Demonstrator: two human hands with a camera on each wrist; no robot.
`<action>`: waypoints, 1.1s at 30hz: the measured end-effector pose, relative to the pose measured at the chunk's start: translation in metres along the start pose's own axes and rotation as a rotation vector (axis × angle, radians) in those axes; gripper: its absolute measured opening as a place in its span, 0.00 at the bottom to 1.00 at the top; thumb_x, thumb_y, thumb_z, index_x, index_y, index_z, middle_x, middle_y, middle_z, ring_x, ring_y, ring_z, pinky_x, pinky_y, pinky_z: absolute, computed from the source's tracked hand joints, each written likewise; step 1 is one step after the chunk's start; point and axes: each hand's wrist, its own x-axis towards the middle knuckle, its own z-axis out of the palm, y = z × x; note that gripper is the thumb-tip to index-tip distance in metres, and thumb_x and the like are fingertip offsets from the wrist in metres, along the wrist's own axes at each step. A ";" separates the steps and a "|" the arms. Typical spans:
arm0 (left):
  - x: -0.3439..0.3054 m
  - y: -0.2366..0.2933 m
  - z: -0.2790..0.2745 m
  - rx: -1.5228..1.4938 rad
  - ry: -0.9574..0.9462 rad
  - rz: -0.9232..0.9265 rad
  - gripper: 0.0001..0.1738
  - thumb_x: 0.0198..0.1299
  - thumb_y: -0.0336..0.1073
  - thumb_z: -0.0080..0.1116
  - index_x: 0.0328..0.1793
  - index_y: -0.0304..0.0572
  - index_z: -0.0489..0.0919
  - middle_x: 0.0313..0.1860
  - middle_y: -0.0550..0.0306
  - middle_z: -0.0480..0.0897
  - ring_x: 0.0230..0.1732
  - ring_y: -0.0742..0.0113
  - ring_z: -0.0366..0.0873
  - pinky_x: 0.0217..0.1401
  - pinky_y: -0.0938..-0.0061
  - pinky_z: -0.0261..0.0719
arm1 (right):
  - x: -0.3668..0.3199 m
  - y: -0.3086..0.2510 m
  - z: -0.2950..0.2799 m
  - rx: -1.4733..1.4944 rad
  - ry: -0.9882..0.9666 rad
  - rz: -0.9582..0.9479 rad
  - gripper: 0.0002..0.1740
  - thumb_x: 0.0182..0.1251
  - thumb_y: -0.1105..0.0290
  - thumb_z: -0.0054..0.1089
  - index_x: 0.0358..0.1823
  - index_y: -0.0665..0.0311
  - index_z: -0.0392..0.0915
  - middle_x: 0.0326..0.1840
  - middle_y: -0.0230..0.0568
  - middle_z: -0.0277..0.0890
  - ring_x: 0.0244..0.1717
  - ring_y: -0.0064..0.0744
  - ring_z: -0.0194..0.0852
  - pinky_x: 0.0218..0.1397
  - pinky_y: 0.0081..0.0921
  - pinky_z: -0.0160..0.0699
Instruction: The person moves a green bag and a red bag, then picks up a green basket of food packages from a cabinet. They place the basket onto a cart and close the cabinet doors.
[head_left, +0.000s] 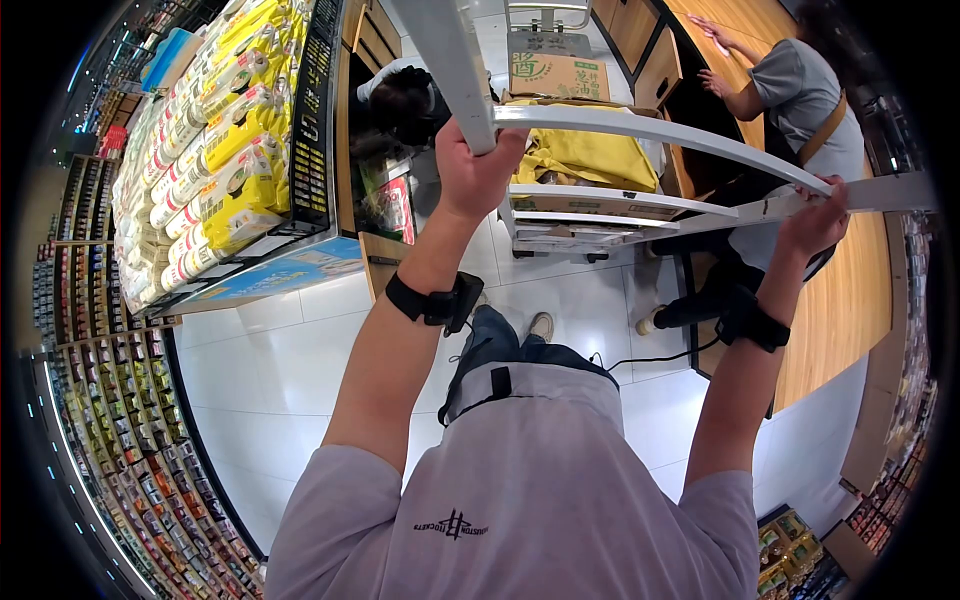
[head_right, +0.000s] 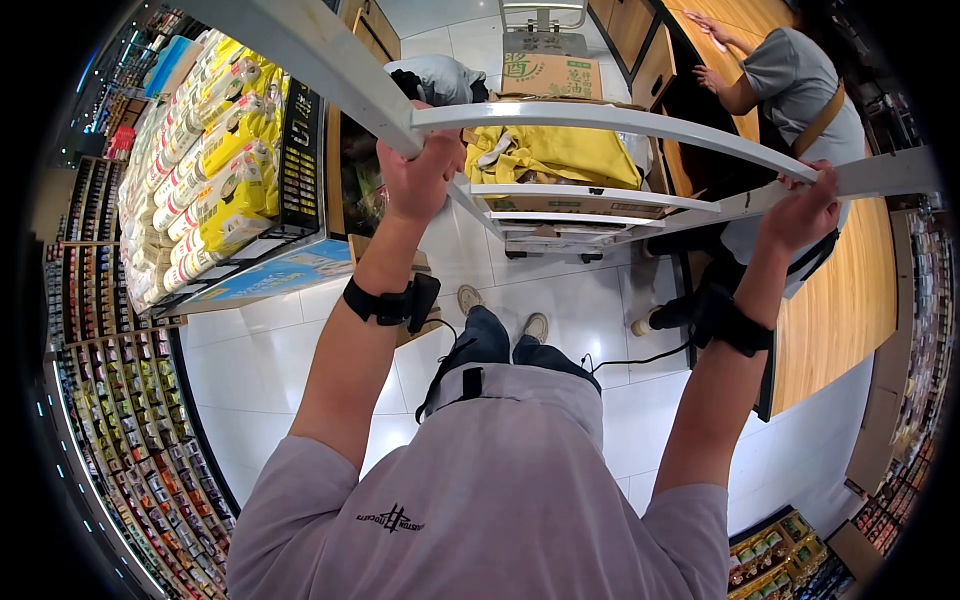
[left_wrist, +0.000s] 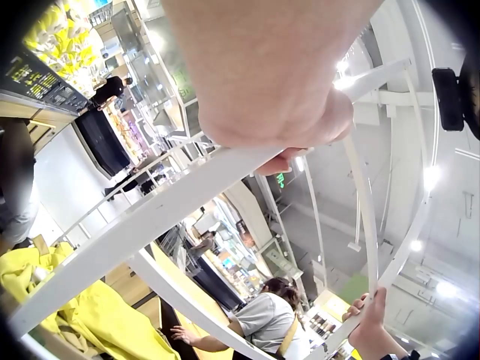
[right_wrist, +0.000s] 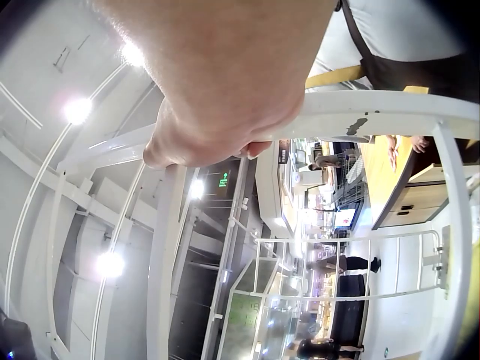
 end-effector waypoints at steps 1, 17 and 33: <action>0.000 0.000 0.000 0.012 0.001 0.004 0.04 0.60 0.27 0.52 0.34 0.38 0.69 0.17 0.62 0.71 0.14 0.79 0.66 0.17 0.83 0.64 | 0.001 0.001 -0.002 0.008 -0.021 0.007 0.14 0.64 0.61 0.52 0.31 0.66 0.71 0.25 0.41 0.69 0.24 0.28 0.66 0.33 0.26 0.68; 0.001 0.000 0.002 -0.007 -0.010 0.010 0.07 0.63 0.31 0.53 0.33 0.39 0.69 0.13 0.63 0.68 0.12 0.79 0.63 0.17 0.82 0.64 | 0.002 0.001 -0.004 0.031 -0.068 0.014 0.15 0.63 0.58 0.53 0.31 0.65 0.71 0.25 0.40 0.69 0.24 0.27 0.65 0.32 0.27 0.67; 0.001 -0.004 0.001 0.002 -0.011 0.014 0.07 0.63 0.30 0.52 0.31 0.40 0.70 0.16 0.63 0.69 0.12 0.79 0.63 0.18 0.79 0.66 | 0.004 0.007 -0.004 0.052 -0.026 0.014 0.17 0.65 0.59 0.52 0.32 0.69 0.71 0.24 0.42 0.71 0.22 0.27 0.64 0.31 0.24 0.66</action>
